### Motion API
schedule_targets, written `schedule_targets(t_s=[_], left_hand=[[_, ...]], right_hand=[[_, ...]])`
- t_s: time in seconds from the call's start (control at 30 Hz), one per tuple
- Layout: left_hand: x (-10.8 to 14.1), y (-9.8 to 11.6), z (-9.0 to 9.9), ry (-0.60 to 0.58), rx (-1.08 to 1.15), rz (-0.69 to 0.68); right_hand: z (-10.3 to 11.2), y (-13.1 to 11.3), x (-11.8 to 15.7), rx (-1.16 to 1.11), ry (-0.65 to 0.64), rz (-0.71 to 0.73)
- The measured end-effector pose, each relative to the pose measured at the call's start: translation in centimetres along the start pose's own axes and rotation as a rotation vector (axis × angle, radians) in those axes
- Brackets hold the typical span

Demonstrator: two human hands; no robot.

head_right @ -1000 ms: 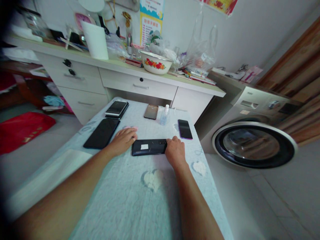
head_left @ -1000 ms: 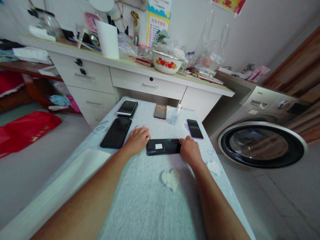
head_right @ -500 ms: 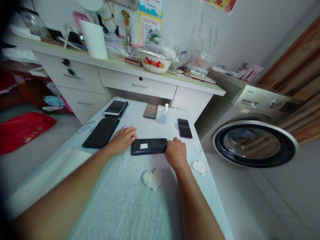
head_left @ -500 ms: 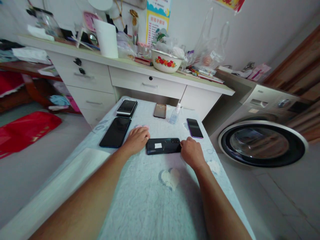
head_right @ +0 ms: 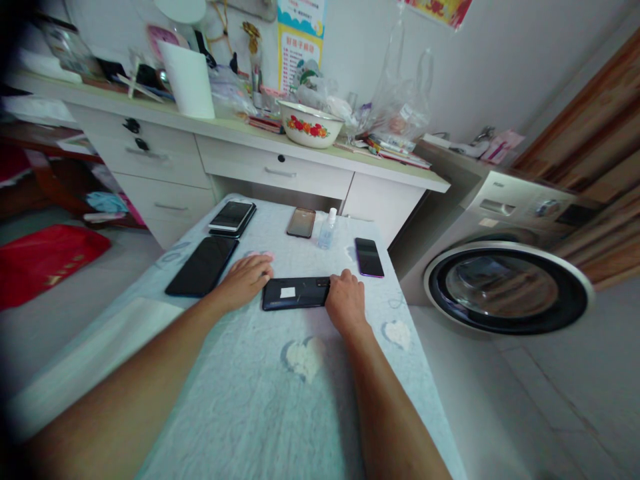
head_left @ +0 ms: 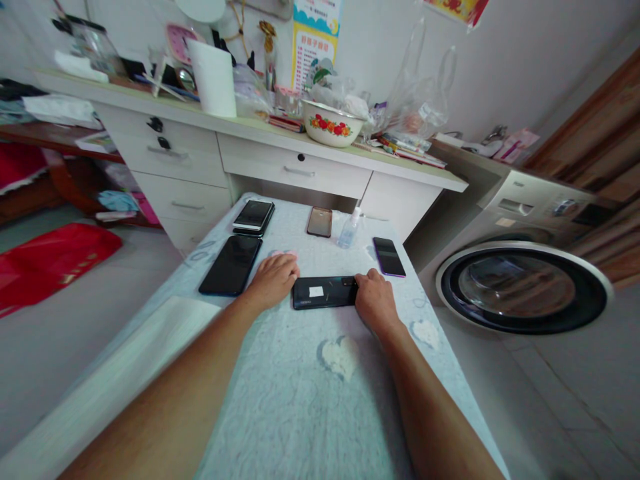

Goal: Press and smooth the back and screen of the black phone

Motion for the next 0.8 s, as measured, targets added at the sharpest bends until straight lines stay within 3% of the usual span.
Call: schedule_targets(t_s=[0.8], left_hand=[[0.0,0.1,0.0,-0.017,-0.015,0.008]], right_hand=[[1.8,-1.0,1.9,0.157,-0.162,0.076]])
Point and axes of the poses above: each hand's wrist, its own x-axis away from the middle knuckle, its own z-axis out of the back of the hand, y = z × x, the point moved 10 cm from there along -x, towards the middle knuckle, and after that the axes turned 13 degrees about y, right-handed, at the moved point
